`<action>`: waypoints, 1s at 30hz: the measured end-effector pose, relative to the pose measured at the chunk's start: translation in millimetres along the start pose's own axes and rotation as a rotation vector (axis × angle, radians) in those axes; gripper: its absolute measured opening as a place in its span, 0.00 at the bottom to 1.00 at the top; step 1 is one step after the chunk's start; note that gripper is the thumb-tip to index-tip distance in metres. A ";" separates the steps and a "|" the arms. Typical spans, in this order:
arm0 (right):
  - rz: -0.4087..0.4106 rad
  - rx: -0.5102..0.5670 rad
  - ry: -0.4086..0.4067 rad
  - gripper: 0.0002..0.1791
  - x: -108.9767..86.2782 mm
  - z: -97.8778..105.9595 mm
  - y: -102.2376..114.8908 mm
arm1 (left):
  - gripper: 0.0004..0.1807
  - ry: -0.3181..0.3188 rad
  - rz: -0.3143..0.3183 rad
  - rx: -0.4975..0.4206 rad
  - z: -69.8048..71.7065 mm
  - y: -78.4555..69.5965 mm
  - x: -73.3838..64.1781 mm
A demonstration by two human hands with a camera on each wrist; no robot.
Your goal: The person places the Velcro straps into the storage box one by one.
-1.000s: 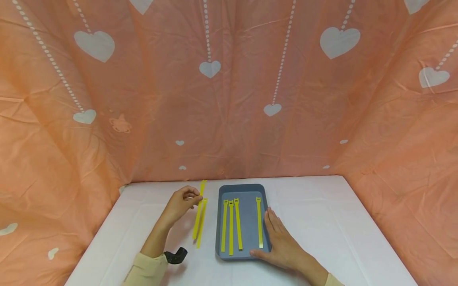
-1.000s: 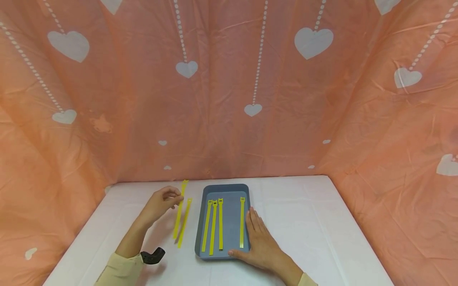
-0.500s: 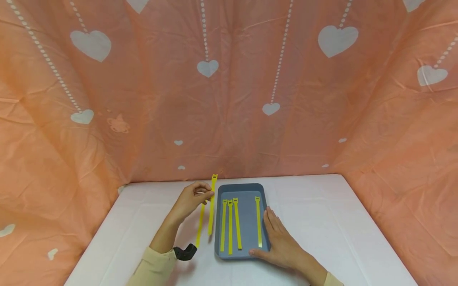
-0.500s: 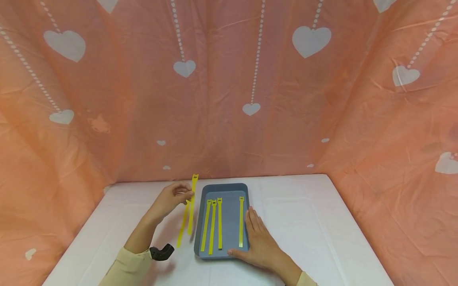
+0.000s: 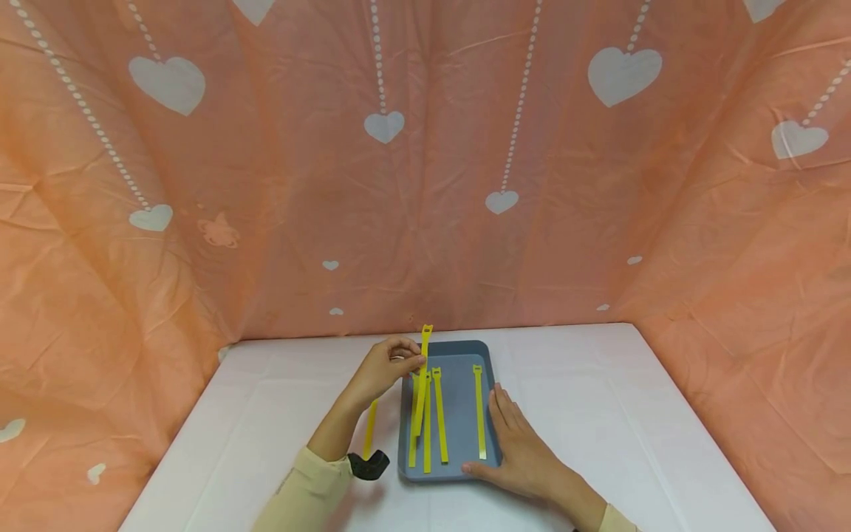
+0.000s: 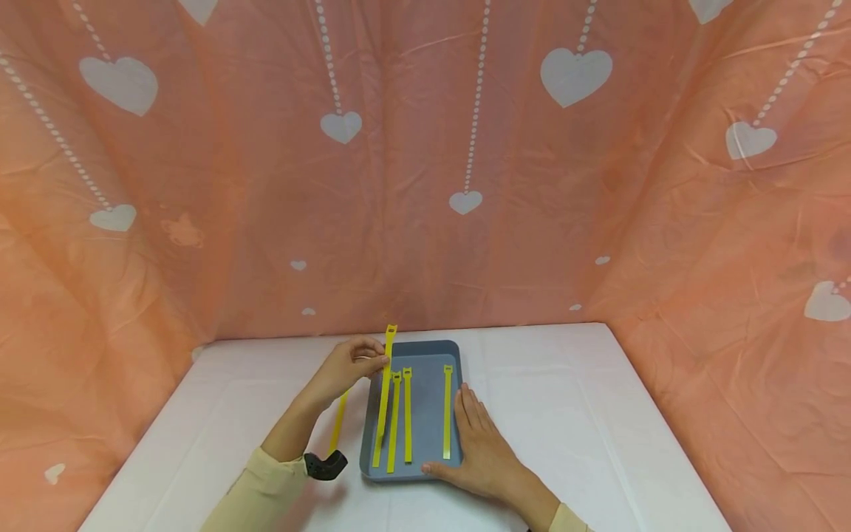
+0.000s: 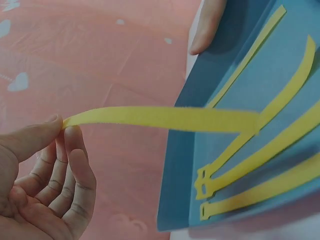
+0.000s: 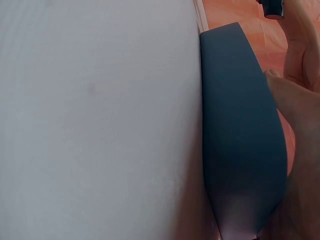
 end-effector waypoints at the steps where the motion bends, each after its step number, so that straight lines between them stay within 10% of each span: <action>1: 0.005 0.001 -0.007 0.73 0.0 0.2 -0.1 | 0.10 0.006 -0.003 0.000 -2.7 0.0 1.0; 30: 0.017 0.014 0.008 0.73 0.4 1.1 1.6 | 0.14 0.146 0.044 -0.075 -66.1 5.3 27.6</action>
Point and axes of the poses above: each hand's wrist, its own x-axis towards the middle knuckle, its own z-axis out of the back of the hand, y = z × x, the point moved 9 cm from there along x, towards the middle knuckle, and after that the axes turned 7 degrees about x, right-handed, at the moved point
